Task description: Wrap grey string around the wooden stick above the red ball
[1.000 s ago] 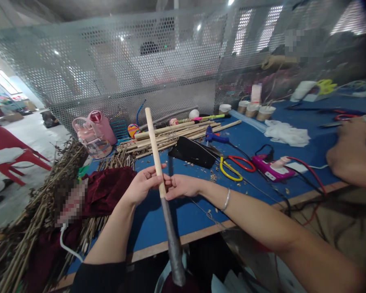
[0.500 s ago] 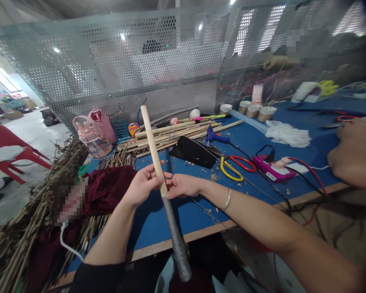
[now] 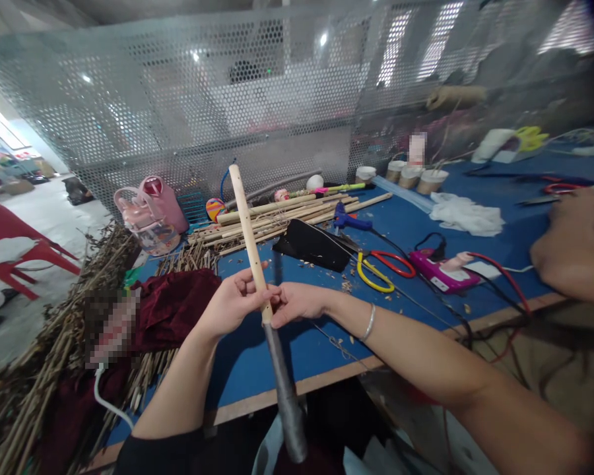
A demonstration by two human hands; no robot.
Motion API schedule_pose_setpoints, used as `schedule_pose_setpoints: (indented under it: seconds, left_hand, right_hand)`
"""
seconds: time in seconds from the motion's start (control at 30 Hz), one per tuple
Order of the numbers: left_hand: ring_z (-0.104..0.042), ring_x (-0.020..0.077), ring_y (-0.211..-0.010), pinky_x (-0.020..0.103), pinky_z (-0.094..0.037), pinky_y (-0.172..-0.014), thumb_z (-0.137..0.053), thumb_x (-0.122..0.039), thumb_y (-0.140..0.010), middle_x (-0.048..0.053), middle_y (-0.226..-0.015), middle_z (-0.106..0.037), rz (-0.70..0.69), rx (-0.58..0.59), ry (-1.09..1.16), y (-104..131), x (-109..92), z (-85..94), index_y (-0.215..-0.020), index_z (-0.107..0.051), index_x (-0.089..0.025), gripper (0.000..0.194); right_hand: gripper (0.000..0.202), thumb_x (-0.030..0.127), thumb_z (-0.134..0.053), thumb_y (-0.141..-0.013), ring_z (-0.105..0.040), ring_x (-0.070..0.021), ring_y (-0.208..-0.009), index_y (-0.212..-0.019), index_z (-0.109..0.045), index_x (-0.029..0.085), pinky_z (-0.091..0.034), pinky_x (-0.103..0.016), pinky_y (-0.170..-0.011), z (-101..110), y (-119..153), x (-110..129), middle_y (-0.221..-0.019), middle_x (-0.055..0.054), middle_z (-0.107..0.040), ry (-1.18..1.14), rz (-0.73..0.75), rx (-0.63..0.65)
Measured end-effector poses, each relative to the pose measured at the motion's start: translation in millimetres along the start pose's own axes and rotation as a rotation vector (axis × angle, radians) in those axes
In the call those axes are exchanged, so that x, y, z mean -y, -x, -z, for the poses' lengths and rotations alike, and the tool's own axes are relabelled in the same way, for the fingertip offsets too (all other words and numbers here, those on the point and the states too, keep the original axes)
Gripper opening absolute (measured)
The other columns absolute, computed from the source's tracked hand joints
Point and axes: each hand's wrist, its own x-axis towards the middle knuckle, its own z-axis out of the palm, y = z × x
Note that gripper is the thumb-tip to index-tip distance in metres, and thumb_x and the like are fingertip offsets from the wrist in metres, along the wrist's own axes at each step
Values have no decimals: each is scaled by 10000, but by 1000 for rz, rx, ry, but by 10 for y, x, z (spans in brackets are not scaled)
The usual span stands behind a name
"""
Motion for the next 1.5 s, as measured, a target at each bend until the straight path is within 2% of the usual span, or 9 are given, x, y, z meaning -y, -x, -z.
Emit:
schedule_pose_setpoints:
  seconds: [0.17, 0.27, 0.43, 0.6, 0.73, 0.97, 1.17, 1.33, 1.5]
  left_hand:
    - [-627, 202, -838, 293, -502, -684, -672, -272, -691, 112, -995, -640, -82, 67, 30, 16, -3, -2, -1233, -412, -177, 608]
    - [-610, 155, -735, 241, -486, -637, -728, -272, -621, 49, -825, -647, -166, -82, -87, -6, 15, -6, -1048, -557, -151, 475]
    - [-585, 134, -522, 244, -474, -525, -794, -280, -496, 1, -582, -626, -54, -162, -138, -18, 20, -2, -704, -606, -133, 317]
    - [-633, 171, -614, 296, -510, -620, -726, -306, -618, 43, -691, -675, -13, -110, -84, 28, -27, 25, -997, -598, -122, 440]
    - [-646, 197, -686, 317, -512, -626, -674, -290, -680, 89, -833, -681, 5, 15, -17, 47, -67, 20, -1232, -430, -159, 617]
    - [-537, 93, -563, 198, -432, -522, -745, -267, -582, -18, -676, -592, -141, -222, -140, -16, 11, -36, -985, -571, -148, 454]
    - [-554, 115, -537, 251, -456, -567, -693, -299, -651, -12, -615, -602, -81, -126, -60, -36, 0, -29, -1124, -534, -136, 525]
    - [-583, 152, -818, 238, -461, -667, -635, -367, -713, 47, -955, -627, -125, -311, -37, 119, 99, -181, -1184, -501, -211, 514]
    - [-597, 170, -702, 276, -462, -601, -429, -574, -777, 79, -890, -643, 196, -330, 159, 583, 447, -575, -1084, -545, -181, 512]
  right_hand:
    - [426, 344, -770, -545, -409, -28, -503, -831, -571, 100, -231, -153, -403, 4, -19, -37, -664, 26, -528, -21, -4, -21]
    - [409, 384, -745, -577, -315, -11, -422, -795, -598, 70, -159, -169, -380, 26, -2, -30, -551, 47, -478, 79, -69, -21]
    - [446, 414, -759, -531, -361, -26, -462, -768, -616, 63, -209, -171, -412, 38, 19, -2, -561, 36, -498, 91, -68, -50]
    - [409, 391, -759, -549, -314, -13, -422, -753, -610, 68, -196, -171, -401, 15, 9, -1, -519, 61, -447, 88, -83, -42]
    - [451, 342, -784, -521, -499, -62, -605, -849, -592, 100, -358, -176, -529, -30, -13, -18, -723, 5, -565, -57, -1, -14]
    - [379, 375, -755, -570, -445, -52, -561, -731, -581, 79, -321, -177, -495, -4, -10, -18, -641, 15, -521, 73, -7, -13]
    - [425, 429, -696, -639, -275, -12, -397, -825, -601, 60, -147, -179, -380, 38, 44, 37, -491, 71, -404, 133, -38, 65]
    - [429, 423, -691, -648, -241, -8, -369, -852, -602, 55, -126, -182, -370, 35, 70, 62, -455, 88, -377, 112, -25, 45]
    - [420, 395, -719, -617, -387, -33, -461, -849, -612, 61, -273, -179, -449, -23, 102, 139, -561, 35, -518, 88, -39, 5]
